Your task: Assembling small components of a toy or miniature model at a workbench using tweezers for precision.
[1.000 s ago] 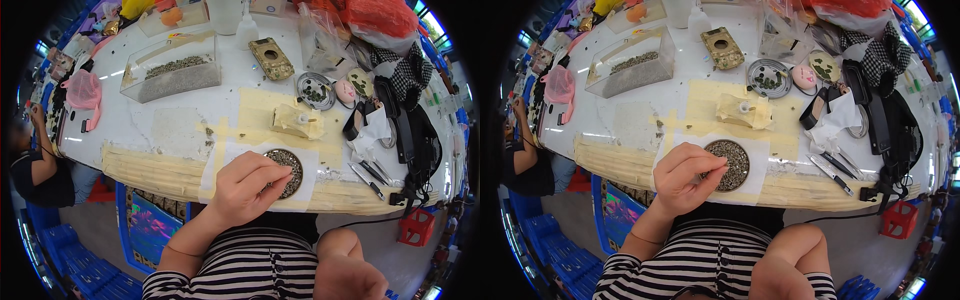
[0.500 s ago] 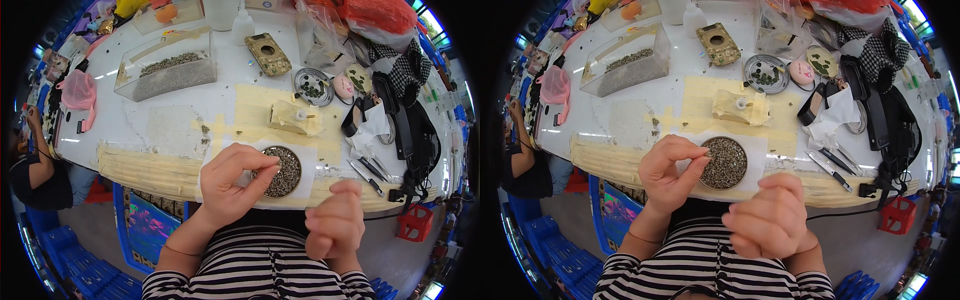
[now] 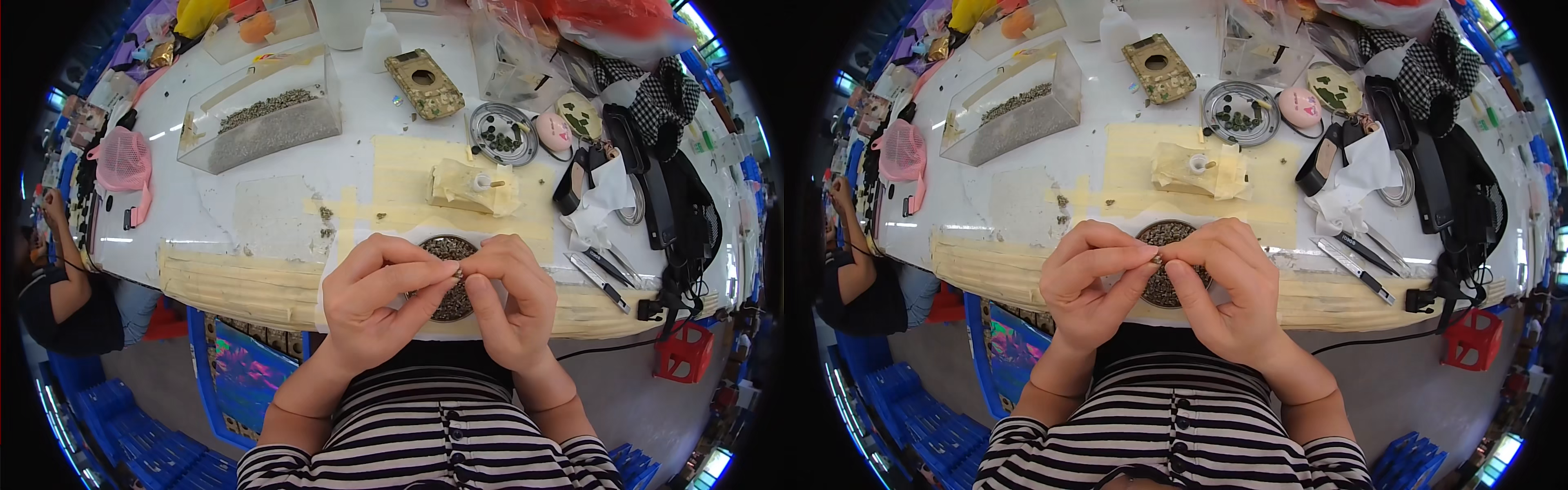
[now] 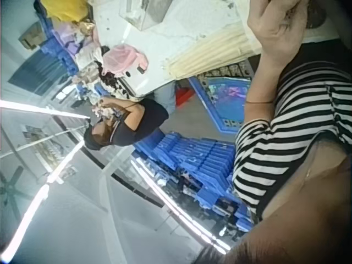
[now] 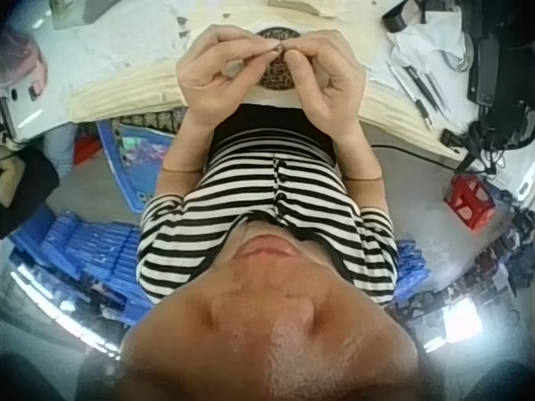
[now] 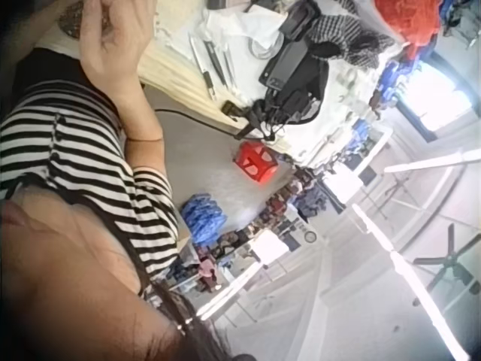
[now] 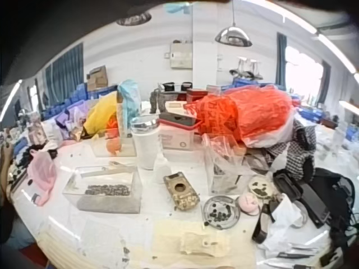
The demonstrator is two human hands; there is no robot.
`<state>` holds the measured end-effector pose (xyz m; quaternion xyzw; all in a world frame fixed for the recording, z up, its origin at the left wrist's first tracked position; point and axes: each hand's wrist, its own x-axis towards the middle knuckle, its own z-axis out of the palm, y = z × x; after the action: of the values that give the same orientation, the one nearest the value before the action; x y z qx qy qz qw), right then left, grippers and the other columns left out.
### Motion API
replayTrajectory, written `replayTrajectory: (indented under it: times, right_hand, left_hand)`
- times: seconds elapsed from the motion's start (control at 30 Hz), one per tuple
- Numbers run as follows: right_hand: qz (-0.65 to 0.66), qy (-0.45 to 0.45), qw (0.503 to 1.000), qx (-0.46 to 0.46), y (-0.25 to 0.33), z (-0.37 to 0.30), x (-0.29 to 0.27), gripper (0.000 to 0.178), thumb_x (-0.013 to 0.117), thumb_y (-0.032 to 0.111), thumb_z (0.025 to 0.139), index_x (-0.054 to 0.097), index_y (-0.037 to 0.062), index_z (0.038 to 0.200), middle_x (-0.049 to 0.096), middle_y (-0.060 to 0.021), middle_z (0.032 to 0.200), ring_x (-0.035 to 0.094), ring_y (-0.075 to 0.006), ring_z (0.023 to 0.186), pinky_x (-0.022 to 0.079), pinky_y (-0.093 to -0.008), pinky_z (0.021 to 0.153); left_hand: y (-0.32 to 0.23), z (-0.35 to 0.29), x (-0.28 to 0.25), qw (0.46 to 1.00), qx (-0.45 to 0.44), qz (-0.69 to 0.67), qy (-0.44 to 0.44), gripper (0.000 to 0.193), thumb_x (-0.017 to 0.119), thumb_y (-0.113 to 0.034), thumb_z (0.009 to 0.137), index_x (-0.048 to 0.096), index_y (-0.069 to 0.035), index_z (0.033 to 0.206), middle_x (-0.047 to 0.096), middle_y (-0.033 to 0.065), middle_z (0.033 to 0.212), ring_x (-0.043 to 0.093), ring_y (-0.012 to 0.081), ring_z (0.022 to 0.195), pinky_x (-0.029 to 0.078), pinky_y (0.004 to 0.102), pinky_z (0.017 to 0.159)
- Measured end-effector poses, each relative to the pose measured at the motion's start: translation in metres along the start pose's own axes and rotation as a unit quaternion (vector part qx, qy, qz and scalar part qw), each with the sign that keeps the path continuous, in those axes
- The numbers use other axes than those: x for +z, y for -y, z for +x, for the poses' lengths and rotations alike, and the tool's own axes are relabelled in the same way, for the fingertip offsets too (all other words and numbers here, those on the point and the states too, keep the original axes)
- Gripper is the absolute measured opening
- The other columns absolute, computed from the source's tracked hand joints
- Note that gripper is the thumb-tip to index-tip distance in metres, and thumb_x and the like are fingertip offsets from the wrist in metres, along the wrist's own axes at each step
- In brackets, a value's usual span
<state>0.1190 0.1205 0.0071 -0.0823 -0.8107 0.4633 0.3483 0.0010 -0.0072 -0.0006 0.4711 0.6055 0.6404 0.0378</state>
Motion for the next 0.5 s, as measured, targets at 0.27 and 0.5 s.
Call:
replayTrajectory:
  times: [0.27, 0.5]
  right_hand:
    - [0.004, 0.001, 1.0, 0.008, -0.0011, 0.0007, -0.001, 0.002, 0.068, 0.0, 0.082, 0.066, 0.0006, 0.084, 0.064, -0.009, 0.08, 0.057, -0.024, 0.074, 0.044, -0.032, 0.068]
    - [0.016, 0.004, 1.0, 0.017, -0.0008, 0.0, -0.0009, 0.004, 0.068, 0.0, 0.083, 0.064, 0.0009, 0.082, 0.064, -0.0086, 0.079, 0.056, -0.0237, 0.073, 0.043, -0.0319, 0.068]
  left_hand:
    - [-0.0015, 0.0015, -0.0001, 0.999, 0.014, 0.025, 0.018, 0.023, 0.077, 0.006, 0.074, 0.074, -0.002, 0.095, 0.066, 0.0087, 0.087, 0.063, 0.017, 0.073, 0.05, 0.0259, 0.06]
    - [-0.0016, 0.0014, 0.0007, 0.999, 0.022, 0.024, 0.021, 0.023, 0.077, 0.006, 0.073, 0.074, -0.002, 0.094, 0.066, 0.0089, 0.086, 0.063, 0.0179, 0.073, 0.05, 0.0261, 0.061]
